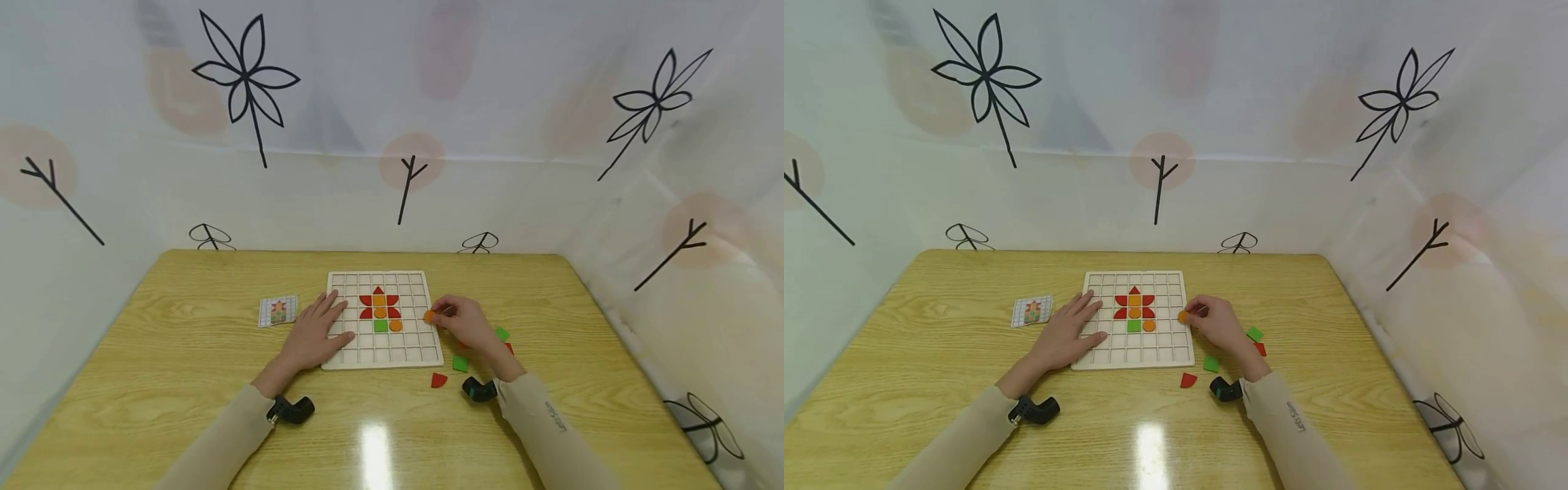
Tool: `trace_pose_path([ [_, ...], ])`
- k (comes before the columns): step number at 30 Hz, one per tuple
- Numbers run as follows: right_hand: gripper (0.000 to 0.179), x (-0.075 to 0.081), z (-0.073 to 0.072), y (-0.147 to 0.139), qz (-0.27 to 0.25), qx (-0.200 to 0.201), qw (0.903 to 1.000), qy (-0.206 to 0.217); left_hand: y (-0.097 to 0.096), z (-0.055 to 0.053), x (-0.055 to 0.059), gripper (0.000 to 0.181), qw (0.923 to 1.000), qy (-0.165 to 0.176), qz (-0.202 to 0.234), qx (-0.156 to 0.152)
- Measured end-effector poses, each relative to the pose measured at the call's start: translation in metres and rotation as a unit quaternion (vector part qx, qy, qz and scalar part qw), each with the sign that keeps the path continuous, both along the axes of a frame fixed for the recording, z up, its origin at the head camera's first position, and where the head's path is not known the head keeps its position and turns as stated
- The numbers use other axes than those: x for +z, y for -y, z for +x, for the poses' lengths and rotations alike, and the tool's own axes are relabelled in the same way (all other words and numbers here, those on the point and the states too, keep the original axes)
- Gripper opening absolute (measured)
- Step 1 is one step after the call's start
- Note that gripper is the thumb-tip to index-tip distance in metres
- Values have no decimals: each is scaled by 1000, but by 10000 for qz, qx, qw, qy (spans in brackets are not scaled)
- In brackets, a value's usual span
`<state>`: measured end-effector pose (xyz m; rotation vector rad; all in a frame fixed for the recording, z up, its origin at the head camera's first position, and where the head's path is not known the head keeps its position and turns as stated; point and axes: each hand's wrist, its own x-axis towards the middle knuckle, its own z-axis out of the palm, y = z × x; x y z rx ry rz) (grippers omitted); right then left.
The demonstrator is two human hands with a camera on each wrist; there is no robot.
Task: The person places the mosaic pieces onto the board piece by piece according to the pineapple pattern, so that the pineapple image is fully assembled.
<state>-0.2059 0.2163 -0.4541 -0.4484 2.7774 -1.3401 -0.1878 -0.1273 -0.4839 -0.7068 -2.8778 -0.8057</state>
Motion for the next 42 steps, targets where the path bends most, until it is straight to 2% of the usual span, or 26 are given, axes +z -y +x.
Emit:
trace_pose_path([
  [6,7,4,-1,23,-223,103,9997,29,1,-1,-1,70,10000,-38,-33,26],
  [18,6,-1,-3,78,-258,804,9964,-54,-1,-4,-3,71,9997,84,-213,9],
  [25,5,-3,-4,98,-49,651,9978,56,-1,-4,-3,71,9998,53,-191,13],
  [33,5,-6,-2,109,389,448,9982,-67,0,-4,-3,71,9998,-21,-174,3],
  [42,8,-4,2,116,762,435,9961,-84,1,-3,-2,71,9998,-8,-197,13],
])
